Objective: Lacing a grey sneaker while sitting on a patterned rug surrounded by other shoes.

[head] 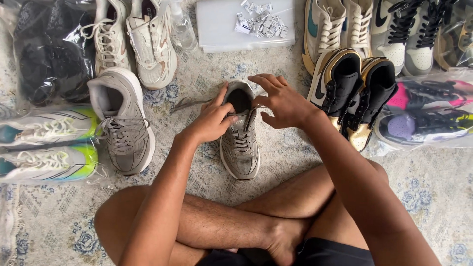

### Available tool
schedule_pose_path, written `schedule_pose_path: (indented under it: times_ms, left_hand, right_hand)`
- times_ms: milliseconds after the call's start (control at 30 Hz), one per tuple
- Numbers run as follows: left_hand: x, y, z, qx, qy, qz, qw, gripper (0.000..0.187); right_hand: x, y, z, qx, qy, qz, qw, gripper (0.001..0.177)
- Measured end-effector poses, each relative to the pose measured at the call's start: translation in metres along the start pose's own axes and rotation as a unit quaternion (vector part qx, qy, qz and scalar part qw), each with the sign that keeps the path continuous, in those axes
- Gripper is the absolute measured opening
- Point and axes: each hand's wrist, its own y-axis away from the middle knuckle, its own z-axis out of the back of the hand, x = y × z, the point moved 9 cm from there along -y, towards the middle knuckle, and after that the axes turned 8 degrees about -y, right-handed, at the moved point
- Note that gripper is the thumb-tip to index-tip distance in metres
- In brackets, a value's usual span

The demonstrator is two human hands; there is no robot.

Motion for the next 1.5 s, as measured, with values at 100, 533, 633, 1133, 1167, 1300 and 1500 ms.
schedule_pose_path:
  times_ms: [100, 533, 633, 1133, 1167, 1300, 1500]
  left_hand:
    - [0.002, -0.002, -0.001, 0.004, 0.009, -0.006, 1.000, 0.025]
    - [-0.003, 0.002, 0.000, 0.002, 0.052, -0.018, 0.998, 0.023]
    - [-0.014, 0.008, 0.009, -0.014, 0.082, -0.028, 0.996, 0.021]
    - [-0.031, 0.065, -0.066, -0.213, 0.169, 0.225, 0.936, 0.126]
    - [-0.030, 0.062, -0.082, -0.240, 0.133, 0.219, 0.936, 0.124]
    - [-0.033, 0.056, -0.106, -0.291, 0.069, 0.216, 0.929, 0.112]
    - [-0.028, 0.055, -0.116, -0.323, 0.063, 0.218, 0.919, 0.104]
  right_hand:
    - [0.014, 0.002, 0.005, -0.037, 0.081, 0.052, 0.995, 0.021]
    - [-0.013, 0.006, -0.008, -0.105, 0.207, 0.059, 0.971, 0.014]
    - [-0.011, 0.000, -0.003, -0.146, 0.196, 0.055, 0.968, 0.008]
    - [0.000, -0.015, -0.072, 0.086, -0.097, -0.123, 0.984, 0.036]
    - [-0.002, -0.015, -0.072, 0.136, -0.150, -0.170, 0.965, 0.035]
    - [-0.024, -0.010, -0.101, 0.194, -0.253, -0.220, 0.922, 0.024]
    - [-0.025, -0.011, -0.097, 0.156, -0.309, -0.243, 0.906, 0.016]
